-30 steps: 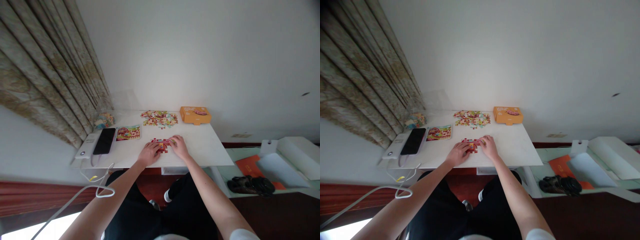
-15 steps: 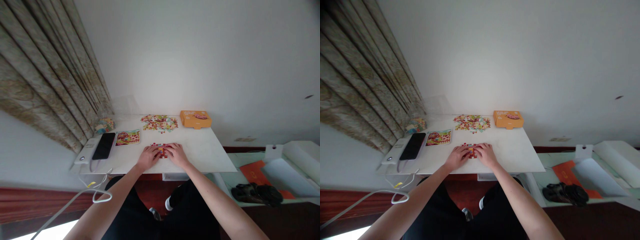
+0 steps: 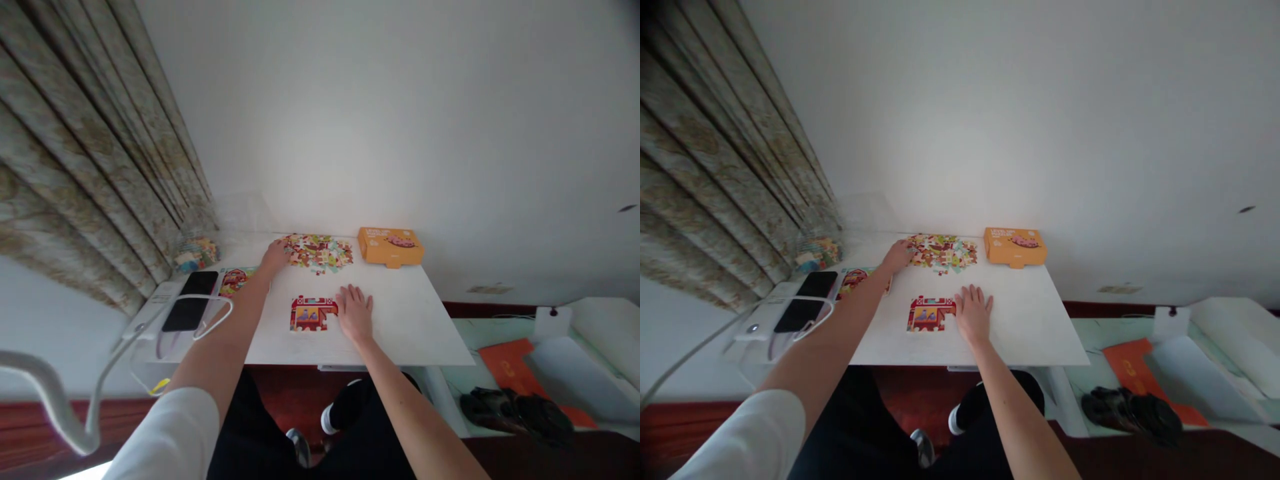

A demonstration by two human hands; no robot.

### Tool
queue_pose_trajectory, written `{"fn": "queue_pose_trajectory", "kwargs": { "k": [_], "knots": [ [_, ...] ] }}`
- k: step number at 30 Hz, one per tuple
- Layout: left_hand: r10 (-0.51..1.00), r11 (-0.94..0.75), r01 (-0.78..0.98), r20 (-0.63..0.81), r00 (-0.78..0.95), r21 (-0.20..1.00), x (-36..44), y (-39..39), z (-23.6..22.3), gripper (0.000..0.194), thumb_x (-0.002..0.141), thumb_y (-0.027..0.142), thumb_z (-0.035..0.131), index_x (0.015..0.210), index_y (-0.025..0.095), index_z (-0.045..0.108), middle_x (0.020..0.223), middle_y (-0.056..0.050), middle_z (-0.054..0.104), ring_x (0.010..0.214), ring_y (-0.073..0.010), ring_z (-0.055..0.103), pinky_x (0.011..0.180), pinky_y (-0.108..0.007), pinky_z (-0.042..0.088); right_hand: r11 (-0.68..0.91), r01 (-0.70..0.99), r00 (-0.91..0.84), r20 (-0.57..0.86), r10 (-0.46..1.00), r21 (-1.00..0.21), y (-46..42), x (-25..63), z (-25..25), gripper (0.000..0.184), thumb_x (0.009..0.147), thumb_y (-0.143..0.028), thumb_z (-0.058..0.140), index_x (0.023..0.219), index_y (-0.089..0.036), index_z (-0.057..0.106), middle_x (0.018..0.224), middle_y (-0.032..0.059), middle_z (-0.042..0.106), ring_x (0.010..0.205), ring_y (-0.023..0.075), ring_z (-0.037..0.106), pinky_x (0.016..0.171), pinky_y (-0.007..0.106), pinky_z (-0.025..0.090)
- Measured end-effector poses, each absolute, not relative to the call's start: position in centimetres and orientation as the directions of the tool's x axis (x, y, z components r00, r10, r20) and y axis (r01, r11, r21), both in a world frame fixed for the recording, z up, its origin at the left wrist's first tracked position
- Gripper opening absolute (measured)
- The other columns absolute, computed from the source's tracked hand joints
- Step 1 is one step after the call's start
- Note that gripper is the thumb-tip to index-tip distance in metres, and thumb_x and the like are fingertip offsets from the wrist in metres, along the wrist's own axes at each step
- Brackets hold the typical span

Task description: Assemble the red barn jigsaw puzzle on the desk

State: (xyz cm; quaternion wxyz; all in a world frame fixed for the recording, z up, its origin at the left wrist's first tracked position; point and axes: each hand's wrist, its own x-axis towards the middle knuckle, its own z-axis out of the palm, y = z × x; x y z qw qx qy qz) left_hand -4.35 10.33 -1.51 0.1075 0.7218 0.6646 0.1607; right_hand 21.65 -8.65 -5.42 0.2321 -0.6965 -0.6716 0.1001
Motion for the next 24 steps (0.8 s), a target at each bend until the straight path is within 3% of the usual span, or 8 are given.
{"fn": "queue_pose_trajectory", "kwargs": {
  "k": [5, 9, 12, 16, 18, 21, 24],
  "knots": [
    [0.990, -0.141, 0.948, 0.039, 0.136, 0.285, -5.3, 11.9, -2.2, 0.049, 0.102, 0.025, 0.041, 0.148, 0.018, 0.052, 0.158, -0.013, 0.048, 0.146, -0.0267, 0.044, 0.119, -0.042, 0.034, -0.039, 0.939, 0.067, 0.072, 0.995, -0.340, -9.1, 21.2, -3.8, 0.052, 0.108, -0.043, 0.029, 0.145, -0.020, 0.058, 0.159, 0.0161, 0.048, 0.151, 0.0332, 0.036, 0.123, 0.064, 0.015],
    [0.985, -0.164, 0.964, -0.027, 0.173, 0.210, -6.4, 11.0, -2.3, 0.047, 0.103, 0.027, 0.038, 0.148, 0.025, 0.053, 0.158, -0.012, 0.050, 0.140, -0.0312, 0.050, 0.118, -0.055, 0.031, -0.063, 0.947, 0.076, 0.032, 0.997, -0.314, -9.3, 20.9, -3.3, 0.055, 0.109, -0.043, 0.025, 0.147, -0.019, 0.056, 0.161, 0.0144, 0.046, 0.152, 0.0315, 0.034, 0.124, 0.062, 0.014],
    [0.981, -0.173, 0.972, -0.055, 0.184, 0.161, -7.7, 9.7, -2.0, 0.043, 0.101, 0.026, 0.042, 0.139, 0.026, 0.061, 0.148, -0.013, 0.060, 0.132, -0.0331, 0.057, 0.118, -0.060, 0.028, -0.066, 0.949, 0.076, 0.020, 0.997, -0.308, -9.2, 20.9, -3.3, 0.055, 0.109, -0.044, 0.025, 0.147, -0.019, 0.056, 0.161, 0.0142, 0.045, 0.152, 0.0317, 0.033, 0.124, 0.062, 0.014],
    [0.984, -0.161, 0.978, -0.060, 0.170, 0.133, -9.0, 9.0, -1.5, 0.035, 0.099, 0.030, 0.048, 0.124, 0.021, 0.070, 0.132, -0.015, 0.069, 0.123, -0.0326, 0.064, 0.112, -0.051, 0.040, -0.062, 0.952, 0.073, 0.023, 0.997, -0.300, -9.2, 20.9, -3.5, 0.055, 0.109, -0.044, 0.025, 0.147, -0.018, 0.056, 0.161, 0.0146, 0.045, 0.152, 0.0331, 0.034, 0.124, 0.063, 0.014],
    [0.986, -0.154, 0.978, -0.043, 0.161, 0.141, -9.0, 9.4, -1.3, 0.038, 0.099, 0.031, 0.049, 0.129, 0.017, 0.068, 0.135, -0.017, 0.067, 0.123, -0.0308, 0.064, 0.109, -0.043, 0.045, -0.059, 0.953, 0.071, 0.029, 0.997, -0.297, -9.2, 20.9, -3.6, 0.055, 0.109, -0.044, 0.026, 0.147, -0.018, 0.056, 0.161, 0.0147, 0.045, 0.152, 0.0334, 0.034, 0.123, 0.063, 0.014],
    [0.983, -0.182, 0.967, -0.004, 0.185, 0.177, -8.0, 10.7, -1.2, 0.047, 0.101, 0.034, 0.048, 0.143, 0.016, 0.059, 0.149, -0.015, 0.057, 0.136, -0.0257, 0.056, 0.113, -0.033, 0.042, -0.058, 0.953, 0.073, 0.037, 0.997, -0.298, -9.2, 20.9, -3.6, 0.055, 0.109, -0.044, 0.028, 0.147, -0.017, 0.056, 0.161, 0.0156, 0.045, 0.151, 0.0331, 0.034, 0.123, 0.063, 0.014],
    [0.979, -0.202, 0.957, 0.005, 0.205, 0.207, -5.8, 11.5, -1.4, 0.051, 0.103, 0.041, 0.045, 0.149, 0.019, 0.053, 0.159, -0.014, 0.048, 0.146, -0.0279, 0.045, 0.122, -0.042, 0.033, -0.057, 0.951, 0.073, 0.043, 0.996, -0.302, -9.2, 20.9, -3.5, 0.055, 0.109, -0.045, 0.028, 0.147, -0.018, 0.056, 0.160, 0.0161, 0.046, 0.151, 0.0327, 0.035, 0.123, 0.063, 0.015]
  ]
}}
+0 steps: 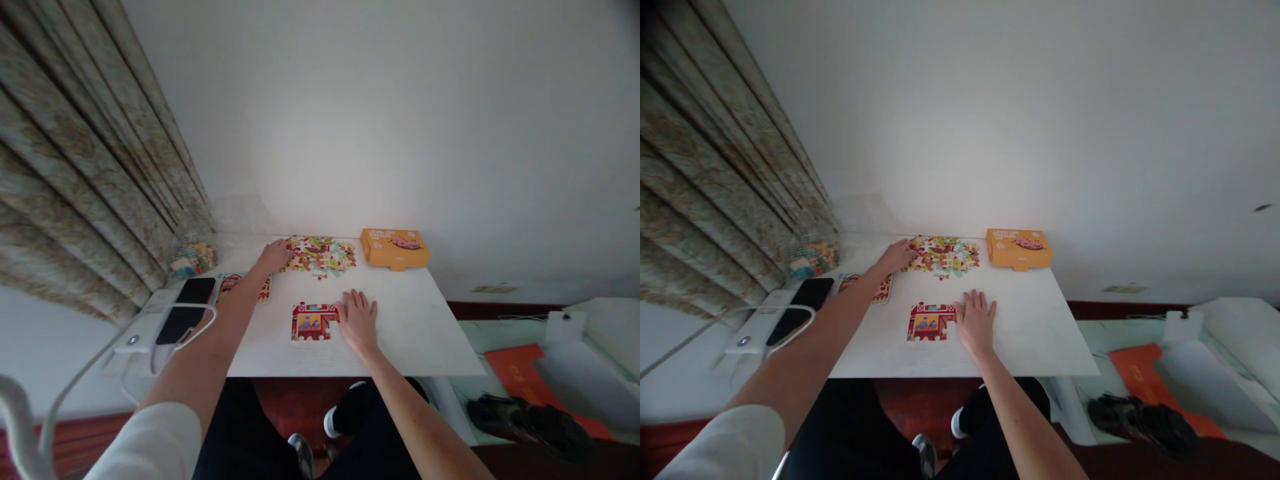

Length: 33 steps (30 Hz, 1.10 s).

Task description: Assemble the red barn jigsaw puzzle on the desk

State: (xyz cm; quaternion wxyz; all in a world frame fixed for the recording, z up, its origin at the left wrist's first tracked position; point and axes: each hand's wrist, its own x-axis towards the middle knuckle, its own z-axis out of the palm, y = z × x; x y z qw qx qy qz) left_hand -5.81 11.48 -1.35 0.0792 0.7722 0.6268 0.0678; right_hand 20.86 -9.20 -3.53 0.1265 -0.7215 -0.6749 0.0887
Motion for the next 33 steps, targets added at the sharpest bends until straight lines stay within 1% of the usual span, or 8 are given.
{"fn": "queue_pose_trajectory", "kwargs": {
  "k": [3, 5, 9, 13, 16, 21, 26, 33],
  "knots": [
    [0.973, -0.215, 0.958, -0.040, 0.227, 0.192, -2.8, 11.0, -1.8, 0.053, 0.105, 0.046, 0.038, 0.150, 0.021, 0.052, 0.162, -0.017, 0.042, 0.152, -0.0341, 0.036, 0.123, -0.062, 0.023, -0.058, 0.951, 0.075, 0.045, 0.996, -0.304, -9.2, 20.8, -3.5, 0.054, 0.109, -0.046, 0.029, 0.146, -0.018, 0.056, 0.160, 0.0156, 0.046, 0.152, 0.0325, 0.035, 0.124, 0.063, 0.015],
    [0.964, -0.248, 0.953, -0.054, 0.261, 0.175, -0.7, 10.2, -2.2, 0.055, 0.105, 0.049, 0.037, 0.152, 0.023, 0.050, 0.166, -0.017, 0.037, 0.155, -0.0355, 0.030, 0.123, -0.066, 0.017, -0.056, 0.950, 0.075, 0.049, 0.996, -0.306, -9.2, 20.9, -3.5, 0.054, 0.108, -0.046, 0.030, 0.146, -0.018, 0.056, 0.160, 0.0151, 0.047, 0.152, 0.0328, 0.034, 0.124, 0.063, 0.015],
    [0.964, -0.265, 0.946, 0.026, 0.265, 0.185, 3.2, 8.8, -2.6, 0.058, 0.105, 0.050, 0.037, 0.156, 0.025, 0.044, 0.167, -0.015, 0.035, 0.156, -0.0341, 0.027, 0.125, -0.062, 0.016, -0.057, 0.949, 0.076, 0.050, 0.996, -0.311, -9.1, 20.9, -3.8, 0.054, 0.108, -0.046, 0.030, 0.146, -0.018, 0.056, 0.160, 0.0145, 0.047, 0.151, 0.0334, 0.035, 0.123, 0.063, 0.015],
    [0.942, -0.335, 0.917, 0.102, 0.320, 0.216, 6.2, 9.3, -2.0, 0.046, 0.107, 0.037, 0.032, 0.144, 0.025, 0.057, 0.154, -0.011, 0.054, 0.144, -0.0265, 0.045, 0.125, -0.051, 0.021, -0.062, 0.948, 0.081, 0.047, 0.996, -0.311, -9.0, 20.9, -4.0, 0.054, 0.108, -0.046, 0.030, 0.147, -0.018, 0.056, 0.160, 0.0148, 0.046, 0.152, 0.0333, 0.034, 0.123, 0.064, 0.014],
    [0.958, -0.286, 0.930, 0.083, 0.274, 0.229, 8.3, 10.5, -1.4, 0.041, 0.106, 0.032, 0.036, 0.135, 0.021, 0.063, 0.141, -0.014, 0.063, 0.134, -0.0282, 0.054, 0.121, -0.051, 0.028, -0.065, 0.949, 0.082, 0.044, 0.996, -0.308, -9.0, 20.9, -3.9, 0.054, 0.108, -0.046, 0.031, 0.147, -0.018, 0.056, 0.160, 0.0150, 0.046, 0.151, 0.0329, 0.035, 0.124, 0.063, 0.014],
    [0.990, -0.137, 0.959, 0.052, 0.128, 0.250, 11.3, 12.1, -1.0, 0.042, 0.098, 0.033, 0.053, 0.135, 0.014, 0.060, 0.142, -0.022, 0.059, 0.133, -0.0368, 0.053, 0.115, -0.057, 0.035, -0.069, 0.949, 0.087, 0.045, 0.995, -0.307, -9.0, 20.8, -3.6, 0.052, 0.108, -0.046, 0.032, 0.146, -0.019, 0.057, 0.160, 0.0153, 0.046, 0.152, 0.0327, 0.035, 0.124, 0.063, 0.014],
    [0.992, -0.128, 0.948, 0.022, 0.127, 0.292, 12.2, 12.5, -0.6, 0.040, 0.096, 0.019, 0.051, 0.136, 0.018, 0.058, 0.140, -0.018, 0.061, 0.129, -0.0331, 0.057, 0.111, -0.052, 0.042, -0.060, 0.947, 0.079, 0.047, 0.996, -0.316, -9.0, 20.7, -3.4, 0.053, 0.108, -0.046, 0.031, 0.146, -0.019, 0.057, 0.160, 0.0154, 0.047, 0.151, 0.0327, 0.035, 0.123, 0.064, 0.015],
    [0.994, -0.108, 0.930, 0.016, 0.109, 0.351, 10.7, 12.5, 0.7, 0.053, 0.086, 0.017, 0.066, 0.138, 0.019, 0.054, 0.138, -0.018, 0.058, 0.125, -0.0332, 0.061, 0.102, -0.043, 0.050, -0.054, 0.943, 0.077, 0.056, 0.995, -0.328, -8.8, 20.9, -3.9, 0.054, 0.108, -0.048, 0.032, 0.145, -0.019, 0.057, 0.159, 0.0159, 0.048, 0.151, 0.0342, 0.035, 0.123, 0.065, 0.014]
  ]
}}
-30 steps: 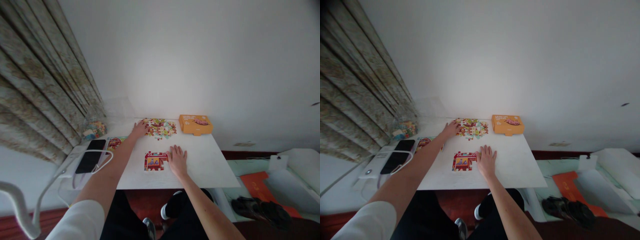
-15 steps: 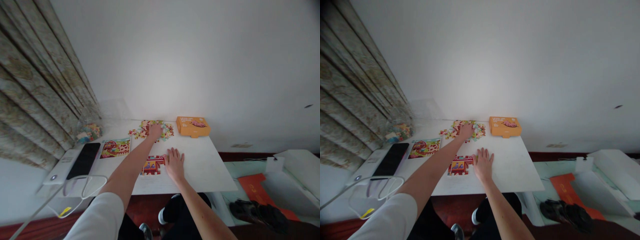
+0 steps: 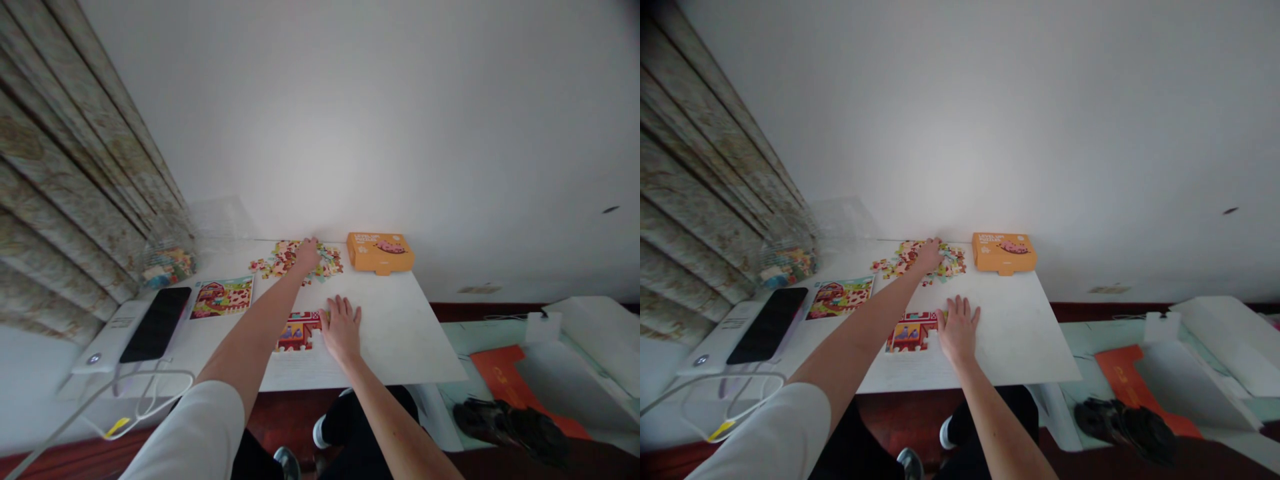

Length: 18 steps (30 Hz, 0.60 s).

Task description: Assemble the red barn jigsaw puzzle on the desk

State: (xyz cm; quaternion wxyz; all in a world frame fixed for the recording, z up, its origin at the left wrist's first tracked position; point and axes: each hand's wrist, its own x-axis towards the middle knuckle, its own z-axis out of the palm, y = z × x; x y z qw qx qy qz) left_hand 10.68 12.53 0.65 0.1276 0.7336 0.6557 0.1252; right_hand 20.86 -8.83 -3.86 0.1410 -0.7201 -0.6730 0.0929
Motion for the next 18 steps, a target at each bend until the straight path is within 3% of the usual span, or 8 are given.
{"fn": "queue_pose_trajectory", "kwargs": {
  "k": [6, 11, 14, 16, 18],
  "knots": [
    [0.988, -0.157, 0.840, 0.089, 0.130, 0.519, 8.1, 10.6, 1.6, 0.060, 0.075, 0.013, 0.075, 0.132, 0.018, 0.055, 0.131, -0.014, 0.058, 0.118, -0.0264, 0.063, 0.104, -0.036, 0.050, -0.050, 0.931, 0.080, 0.068, 0.994, -0.362, -9.0, 20.9, -3.7, 0.054, 0.107, -0.048, 0.033, 0.144, -0.018, 0.057, 0.158, 0.0167, 0.048, 0.151, 0.0337, 0.035, 0.123, 0.064, 0.013],
    [0.929, -0.345, 0.671, 0.338, 0.147, 0.656, 6.3, 3.5, -0.1, 0.060, 0.075, 0.005, 0.068, 0.131, 0.019, 0.052, 0.131, -0.012, 0.057, 0.126, -0.0249, 0.057, 0.113, -0.040, 0.045, -0.028, 0.868, 0.115, 0.146, 0.983, -0.496, -9.0, 21.4, -3.8, 0.050, 0.106, -0.046, 0.035, 0.133, -0.016, 0.065, 0.149, 0.0164, 0.058, 0.145, 0.0318, 0.043, 0.123, 0.060, 0.014],
    [0.893, -0.421, 0.593, 0.429, 0.138, 0.686, 6.5, -2.2, -1.9, 0.058, 0.080, 0.007, 0.064, 0.134, 0.022, 0.050, 0.131, -0.011, 0.056, 0.127, -0.0249, 0.057, 0.112, -0.042, 0.047, 0.018, 0.758, 0.183, 0.239, 0.954, -0.652, -8.8, 22.2, -4.1, 0.050, 0.103, -0.049, 0.037, 0.118, -0.015, 0.070, 0.127, 0.0160, 0.071, 0.125, 0.0289, 0.058, 0.118, 0.052, 0.030],
    [0.879, -0.445, 0.568, 0.459, 0.131, 0.692, 7.0, -5.5, -2.9, 0.059, 0.080, 0.007, 0.062, 0.134, 0.024, 0.050, 0.128, -0.009, 0.058, 0.123, -0.0244, 0.059, 0.109, -0.041, 0.050, 0.043, 0.657, 0.220, 0.246, 0.944, -0.753, -8.8, 22.8, -4.4, 0.051, 0.100, -0.054, 0.039, 0.107, -0.016, 0.072, 0.110, 0.0142, 0.075, 0.105, 0.0264, 0.065, 0.103, 0.042, 0.045],
    [0.872, -0.452, 0.565, 0.476, 0.116, 0.690, 7.6, -8.0, -3.7, 0.056, 0.080, 0.007, 0.062, 0.131, 0.026, 0.051, 0.124, -0.009, 0.058, 0.120, -0.0250, 0.061, 0.106, -0.042, 0.052, 0.049, 0.568, 0.197, 0.194, 0.961, -0.821, -8.9, 23.2, -4.5, 0.051, 0.096, -0.061, 0.044, 0.095, -0.018, 0.072, 0.091, 0.0099, 0.075, 0.084, 0.0233, 0.065, 0.084, 0.034, 0.050]
  ]
}}
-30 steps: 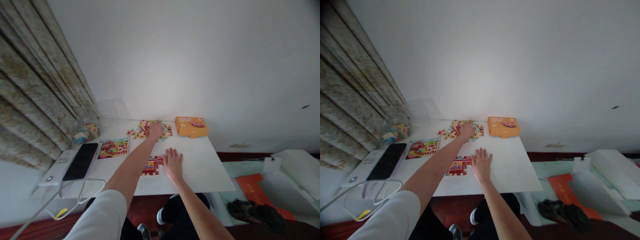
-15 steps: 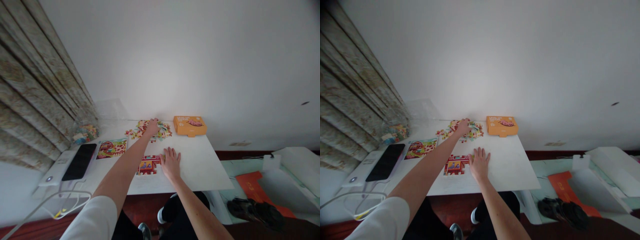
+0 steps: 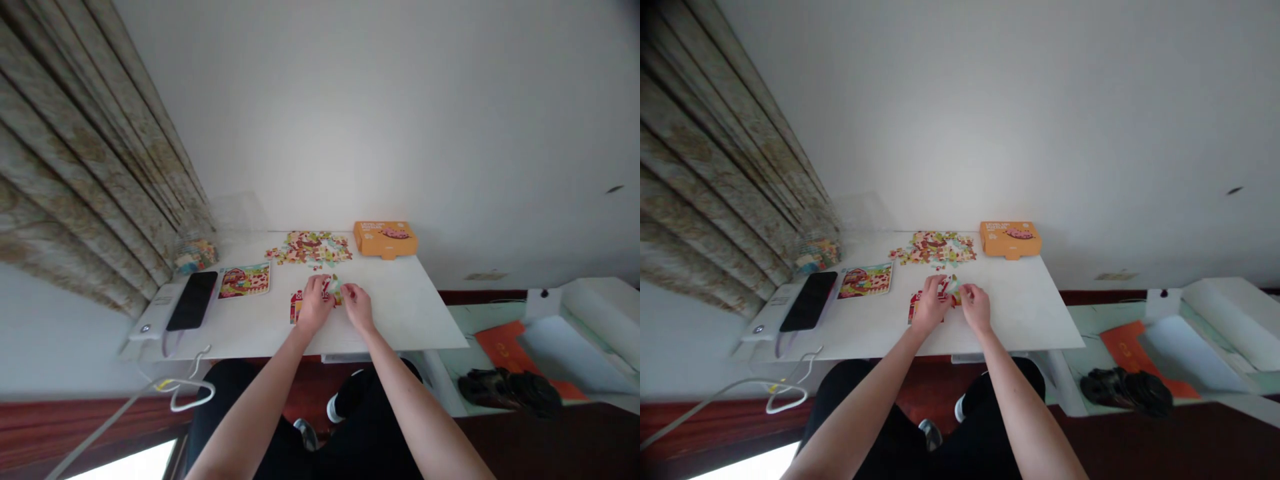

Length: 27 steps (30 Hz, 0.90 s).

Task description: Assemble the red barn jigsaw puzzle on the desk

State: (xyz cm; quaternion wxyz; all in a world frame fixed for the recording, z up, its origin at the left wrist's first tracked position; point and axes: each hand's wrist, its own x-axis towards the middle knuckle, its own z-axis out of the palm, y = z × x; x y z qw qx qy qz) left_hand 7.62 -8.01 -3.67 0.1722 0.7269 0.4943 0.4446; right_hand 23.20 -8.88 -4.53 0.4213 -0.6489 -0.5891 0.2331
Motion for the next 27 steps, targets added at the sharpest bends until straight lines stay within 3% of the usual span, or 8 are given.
{"fn": "queue_pose_trajectory", "kwargs": {
  "k": [3, 8, 15, 20, 24, 27],
  "knots": [
    [0.864, -0.449, 0.591, 0.495, 0.096, 0.670, 8.7, -10.1, -4.3, 0.049, 0.081, 0.005, 0.059, 0.126, 0.026, 0.055, 0.119, -0.010, 0.060, 0.115, -0.0266, 0.063, 0.101, -0.045, 0.055, 0.050, 0.483, 0.094, 0.108, 0.990, -0.874, -9.2, 23.6, -4.5, 0.050, 0.087, -0.067, 0.055, 0.076, -0.020, 0.068, 0.067, 0.0016, 0.066, 0.064, 0.0183, 0.056, 0.066, 0.028, 0.045],
    [0.856, -0.463, 0.636, 0.498, 0.141, 0.617, 9.7, -11.5, -4.3, 0.041, 0.088, 0.009, 0.057, 0.126, 0.026, 0.058, 0.122, -0.011, 0.060, 0.116, -0.0273, 0.062, 0.101, -0.046, 0.055, 0.054, 0.298, -0.005, 0.055, 0.998, -0.953, -9.4, 24.5, -3.7, 0.048, 0.078, -0.067, 0.065, 0.069, -0.020, 0.064, 0.060, -0.0030, 0.056, 0.059, 0.0150, 0.049, 0.057, 0.025, 0.037],
    [0.812, -0.556, 0.678, 0.491, 0.317, 0.482, 2.9, -12.7, -3.8, 0.020, 0.096, 0.022, 0.059, 0.116, 0.023, 0.066, 0.128, -0.012, 0.063, 0.121, -0.0266, 0.062, 0.106, -0.047, 0.052, -0.018, 0.114, 0.144, -0.001, 0.990, -0.993, -9.4, 25.8, -3.4, 0.050, 0.063, -0.062, 0.082, 0.066, -0.022, 0.052, 0.057, -0.0068, 0.051, 0.057, 0.0123, 0.047, 0.054, 0.023, 0.035],
    [0.802, -0.588, 0.726, 0.372, 0.467, 0.357, -3.2, -12.5, -3.3, 0.032, 0.098, 0.034, 0.062, 0.128, 0.026, 0.067, 0.137, -0.012, 0.064, 0.129, -0.0284, 0.059, 0.113, -0.049, 0.047, -0.026, -0.105, 0.198, -0.046, 0.979, -0.994, -9.0, 26.2, -3.7, 0.057, 0.056, -0.064, 0.087, 0.083, -0.020, 0.063, 0.075, 0.0022, 0.070, 0.070, 0.0191, 0.065, 0.064, 0.030, 0.052],
    [0.820, -0.564, 0.762, 0.327, 0.470, 0.320, -3.7, -12.5, -3.4, 0.035, 0.098, 0.038, 0.061, 0.130, 0.025, 0.067, 0.141, -0.014, 0.062, 0.133, -0.0303, 0.057, 0.117, -0.053, 0.043, -0.052, -0.036, 0.167, -0.057, 0.984, -0.998, -8.0, 25.5, -3.8, 0.065, 0.061, -0.063, 0.085, 0.107, -0.019, 0.070, 0.083, 0.0042, 0.074, 0.068, 0.0192, 0.066, 0.056, 0.027, 0.049],
    [0.813, -0.576, 0.748, 0.331, 0.479, 0.329, -3.3, -12.5, -3.7, 0.032, 0.098, 0.038, 0.062, 0.126, 0.024, 0.069, 0.133, -0.013, 0.066, 0.128, -0.0288, 0.061, 0.116, -0.051, 0.044, 0.002, 0.060, 0.079, 0.006, 0.997, -0.998, -6.6, 23.6, -3.8, 0.067, 0.068, -0.061, 0.080, 0.119, -0.019, 0.071, 0.091, 0.0057, 0.076, 0.072, 0.0189, 0.065, 0.058, 0.028, 0.050]
  ]
}}
